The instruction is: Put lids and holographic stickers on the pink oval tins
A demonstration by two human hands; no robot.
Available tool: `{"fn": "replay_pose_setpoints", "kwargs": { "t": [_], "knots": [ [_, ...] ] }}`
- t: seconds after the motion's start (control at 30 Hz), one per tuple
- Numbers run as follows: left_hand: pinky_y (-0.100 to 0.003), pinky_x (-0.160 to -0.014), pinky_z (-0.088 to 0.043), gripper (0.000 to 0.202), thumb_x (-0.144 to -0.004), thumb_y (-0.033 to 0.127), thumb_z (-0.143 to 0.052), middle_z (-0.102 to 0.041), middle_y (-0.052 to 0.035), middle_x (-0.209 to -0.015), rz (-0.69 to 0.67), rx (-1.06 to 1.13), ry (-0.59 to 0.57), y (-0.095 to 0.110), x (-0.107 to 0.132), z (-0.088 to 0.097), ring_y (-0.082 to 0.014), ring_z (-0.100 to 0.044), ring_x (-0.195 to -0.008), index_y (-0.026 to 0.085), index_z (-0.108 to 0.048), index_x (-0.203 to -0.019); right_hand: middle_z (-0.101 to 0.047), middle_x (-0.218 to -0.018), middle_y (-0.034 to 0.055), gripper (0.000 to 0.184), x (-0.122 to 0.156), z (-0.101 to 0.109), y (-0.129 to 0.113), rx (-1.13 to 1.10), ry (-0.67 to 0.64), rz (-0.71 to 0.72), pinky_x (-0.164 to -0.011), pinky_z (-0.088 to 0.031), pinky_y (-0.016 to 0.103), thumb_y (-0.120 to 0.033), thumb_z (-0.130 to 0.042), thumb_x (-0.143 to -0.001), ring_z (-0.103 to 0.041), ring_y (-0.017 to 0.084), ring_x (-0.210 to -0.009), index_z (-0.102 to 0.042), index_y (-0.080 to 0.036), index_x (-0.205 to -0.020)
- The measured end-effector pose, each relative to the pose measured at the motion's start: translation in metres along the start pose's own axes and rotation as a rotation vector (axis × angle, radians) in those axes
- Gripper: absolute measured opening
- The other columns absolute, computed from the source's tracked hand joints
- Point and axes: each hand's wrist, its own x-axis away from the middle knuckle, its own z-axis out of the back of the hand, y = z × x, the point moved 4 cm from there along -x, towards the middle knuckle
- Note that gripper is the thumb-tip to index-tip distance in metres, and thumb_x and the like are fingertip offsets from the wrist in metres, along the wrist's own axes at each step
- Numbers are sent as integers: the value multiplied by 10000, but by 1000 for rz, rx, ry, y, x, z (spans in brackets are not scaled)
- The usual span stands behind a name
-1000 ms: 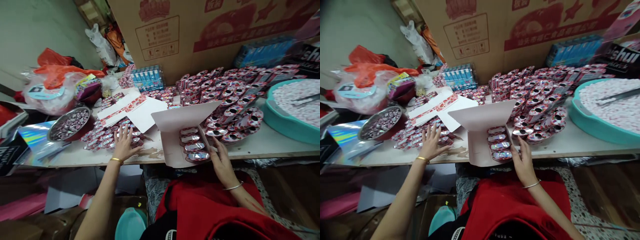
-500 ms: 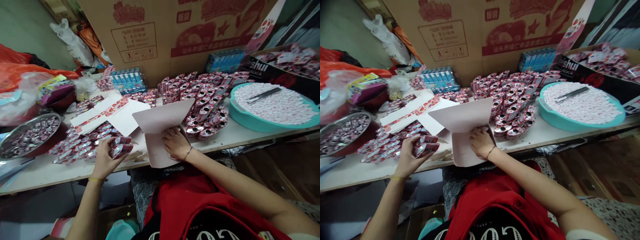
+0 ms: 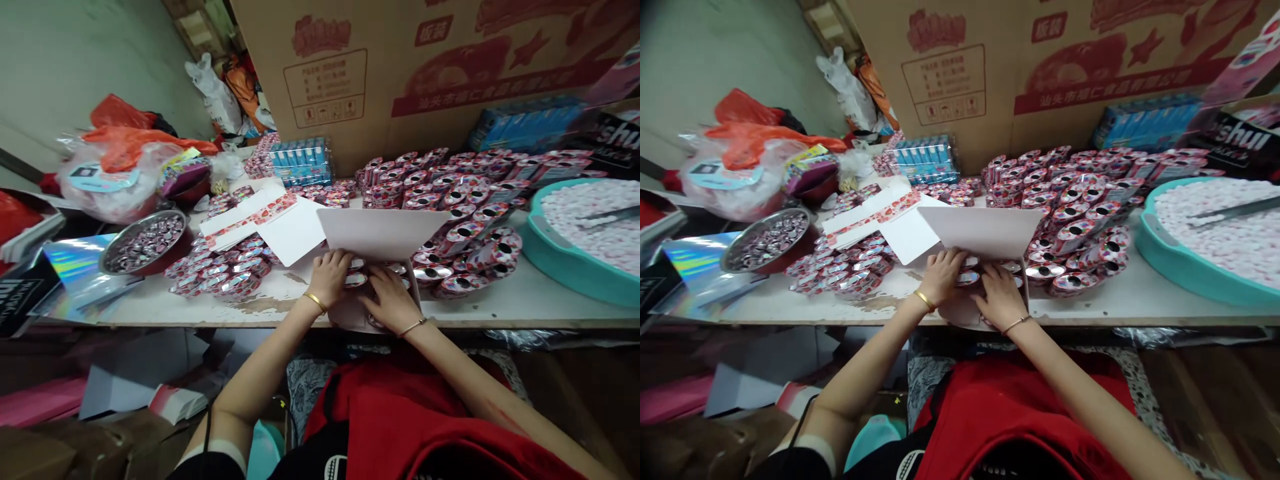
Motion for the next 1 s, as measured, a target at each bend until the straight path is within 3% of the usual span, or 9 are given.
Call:
{"fn": "replay_pose_setpoints", "kwargs": {
  "t": [0.13,0.2,0.27,0.37,0.43,0.57,0.73,0.87,1.0],
  "knots": [
    [-414,-1013,-321,721,-797,530,-597,-450,-120,-1408,-77,57,52,-26,23,17,-278,-410,-1273,223,-368,-1409,-548,-1234,193,457,1,2,7,-60,51,-8,-985,-438,480,-464,-537,-854,-512,333,-1175,-543,-137,-1174],
    [-408,-1076,-273,672,-841,546,-528,-435,-117,-1432,-11,23,124,-68,47,31,-259,-379,-1322,224,-378,-1411,-535,-1267,188,493,4,3,9,-57,50,27,-1001,-430,487,-496,-518,-862,-484,331,-1224,-534,-151,-1213],
    [-477,-1135,-163,837,-778,627,-562,-327,-143,-1514,142,-116,174,-122,75,41,-321,-246,-1409,201,-320,-1457,-501,-1340,181,545,7,4,8,-23,45,68,-1040,-393,516,-519,-499,-867,-427,337,-1294,-513,-164,-1281],
    [-569,-1141,-17,1043,-698,686,-596,-123,-177,-1585,351,-301,100,-194,112,39,-407,-17,-1454,131,-226,-1500,-398,-1469,160,642,14,7,2,59,27,101,-1091,-306,567,-528,-480,-872,-310,343,-1389,-402,-196,-1416],
    [-594,-1133,11,1039,-708,683,-576,-90,-185,-1587,405,-361,13,-222,125,30,-412,3,-1455,114,-220,-1501,-310,-1536,135,693,18,9,-2,110,24,103,-1118,-241,587,-513,-487,-872,-233,338,-1430,-309,-225,-1476],
    [-599,-1133,25,904,-783,614,-513,-150,-176,-1578,369,-383,-32,-231,122,13,-385,-41,-1462,108,-256,-1487,-251,-1567,109,749,26,12,-5,156,13,112,-1142,-170,595,-511,-499,-870,-171,324,-1456,-220,-247,-1512],
    [-570,-1151,-6,813,-806,552,-503,-259,-214,-1538,383,-380,66,-219,112,0,-380,-116,-1453,49,-351,-1426,-230,-1573,110,744,35,15,-5,181,19,93,-1153,-134,592,-518,-508,-867,-136,326,-1464,-255,-230,-1505],
    [-586,-1139,-21,736,-831,549,-465,-446,-233,-1418,450,-428,208,-213,119,-5,-378,-358,-1343,73,-400,-1388,-243,-1570,95,714,40,19,-11,194,22,45,-1157,-113,589,-494,-540,-864,-135,319,-1465,-302,-242,-1488],
    [-598,-1128,-24,818,-812,598,-471,-577,-218,-1244,448,-453,291,-211,119,-1,-369,-502,-1177,59,-356,-1416,-281,-1555,106,754,36,19,-20,243,-60,53,-1172,-90,564,-518,-602,-824,-173,314,-1457,-347,-224,-1470]
  ]
}}
